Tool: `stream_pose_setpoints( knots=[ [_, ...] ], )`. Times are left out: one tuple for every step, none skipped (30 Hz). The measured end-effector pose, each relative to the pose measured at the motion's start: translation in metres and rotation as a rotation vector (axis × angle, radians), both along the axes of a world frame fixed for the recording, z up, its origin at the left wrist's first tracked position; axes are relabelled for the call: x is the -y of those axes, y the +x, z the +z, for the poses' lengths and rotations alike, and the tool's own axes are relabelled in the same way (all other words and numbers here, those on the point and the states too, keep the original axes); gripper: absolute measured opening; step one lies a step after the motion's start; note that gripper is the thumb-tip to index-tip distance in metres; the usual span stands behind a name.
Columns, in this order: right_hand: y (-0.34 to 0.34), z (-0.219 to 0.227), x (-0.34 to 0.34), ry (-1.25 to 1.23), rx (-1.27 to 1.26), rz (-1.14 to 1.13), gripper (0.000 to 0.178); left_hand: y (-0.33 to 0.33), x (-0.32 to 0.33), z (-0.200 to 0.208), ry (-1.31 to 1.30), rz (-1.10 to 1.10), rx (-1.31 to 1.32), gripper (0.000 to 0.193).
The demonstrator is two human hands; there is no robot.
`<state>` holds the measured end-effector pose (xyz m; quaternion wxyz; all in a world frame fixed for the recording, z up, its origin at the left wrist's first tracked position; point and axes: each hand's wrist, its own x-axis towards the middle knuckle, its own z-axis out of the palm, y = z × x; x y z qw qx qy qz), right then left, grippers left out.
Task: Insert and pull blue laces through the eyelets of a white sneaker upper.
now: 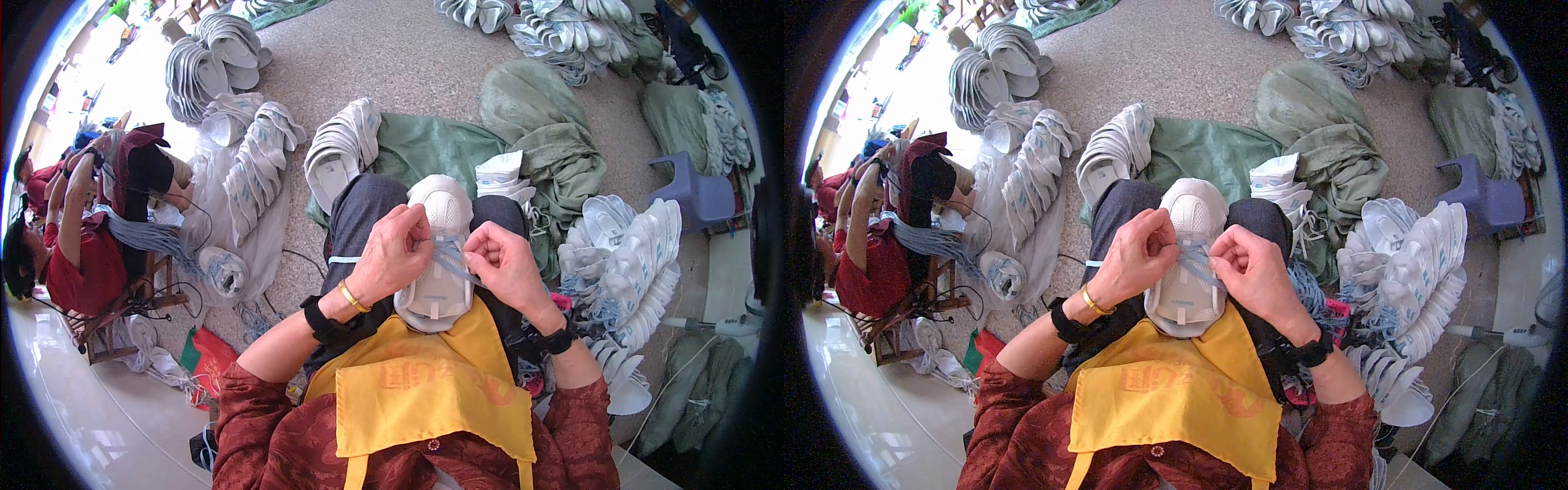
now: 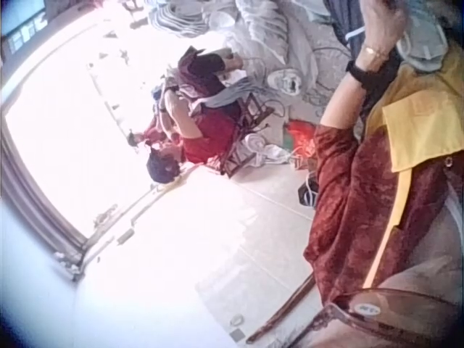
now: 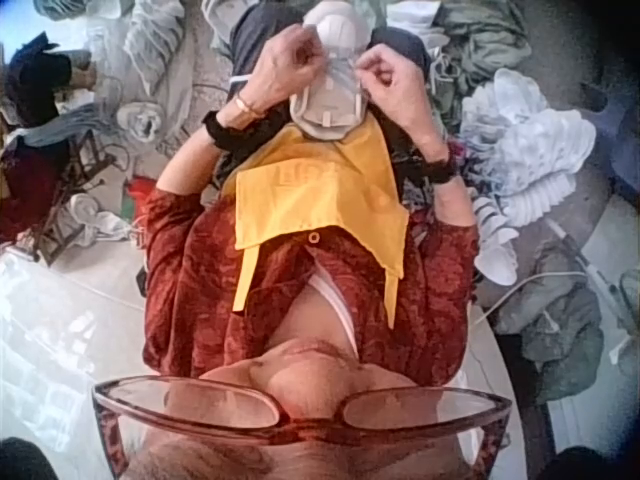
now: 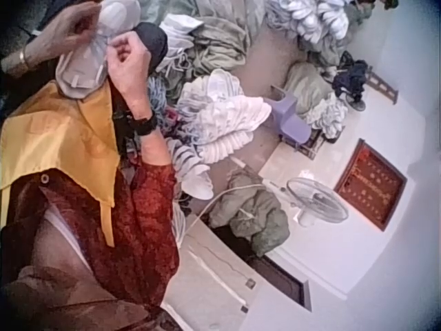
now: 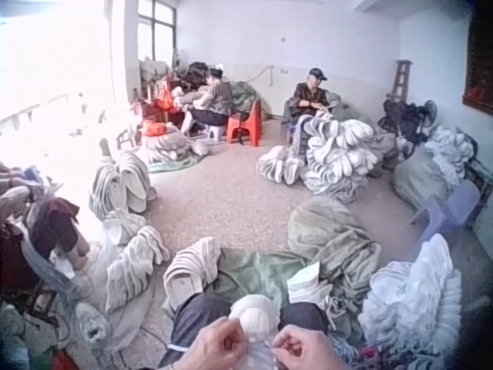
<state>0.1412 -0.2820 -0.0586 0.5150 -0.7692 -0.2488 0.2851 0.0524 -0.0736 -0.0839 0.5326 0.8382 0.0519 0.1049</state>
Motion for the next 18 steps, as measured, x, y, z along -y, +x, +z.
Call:
stream_pose_setpoints(
  knots=[
    [0.003,-0.002,0.002,0.02,-0.089,0.004,0.007,-0.002,0.001,0.001,0.001,0.001,-0.001,0.015],
    [0.005,-0.002,0.004,0.021,-0.09,0.006,0.007,-0.005,0.001,0.002,0.012,0.014,0.0,0.016],
    [0.007,-0.003,0.005,0.035,-0.147,0.008,0.007,-0.007,0.002,0.002,0.022,0.025,0.002,0.017],
    [0.009,-0.004,0.006,0.049,-0.204,0.011,0.007,-0.009,0.003,0.005,0.022,0.025,0.001,0.017],
    [0.01,-0.005,0.007,0.049,-0.204,0.011,0.007,-0.012,0.005,0.009,0.001,0.041,0.003,0.018],
    [0.012,-0.006,0.007,0.052,-0.22,0.008,0.007,-0.014,0.006,0.011,-0.021,0.057,0.006,0.019],
    [0.013,-0.007,0.007,0.056,-0.237,0.004,0.007,-0.017,0.005,0.01,-0.021,0.056,0.006,0.019],
    [0.013,-0.008,0.008,0.055,-0.236,0.003,0.007,-0.019,0.003,0.009,0.048,0.028,0.016,0.02],
    [0.014,-0.008,0.009,0.091,-0.252,-0.002,0.006,-0.022,0.001,0.008,0.119,0.003,0.025,0.021],
    [0.014,-0.009,0.009,0.126,-0.268,-0.006,0.006,-0.024,0.0,0.007,0.121,0.004,0.025,0.021],
    [0.014,-0.009,0.008,0.128,-0.267,-0.006,0.006,-0.025,-0.001,0.006,0.081,-0.001,0.003,0.021],
    [0.014,-0.01,0.008,0.133,-0.275,-0.006,0.007,-0.026,-0.002,0.005,0.039,-0.006,-0.018,0.02],
    [0.015,-0.01,0.007,0.138,-0.283,-0.006,0.007,-0.026,-0.002,0.005,0.038,-0.007,-0.016,0.02],
    [0.014,-0.01,0.007,0.137,-0.282,-0.007,0.007,-0.026,-0.003,0.005,0.017,-0.007,-0.058,0.019],
    [0.014,-0.01,0.007,0.14,-0.296,-0.016,0.007,-0.025,-0.003,0.005,-0.002,-0.007,-0.101,0.018],
    [0.014,-0.011,0.007,0.143,-0.311,-0.024,0.008,-0.026,-0.004,0.007,-0.001,-0.008,-0.1,0.018],
    [0.014,-0.011,0.006,0.144,-0.311,-0.024,0.008,-0.028,-0.007,0.012,-0.037,-0.034,-0.117,0.017],
    [0.014,-0.011,0.006,0.146,-0.306,-0.02,0.008,-0.031,-0.01,0.016,-0.075,-0.062,-0.134,0.017]
  ],
)
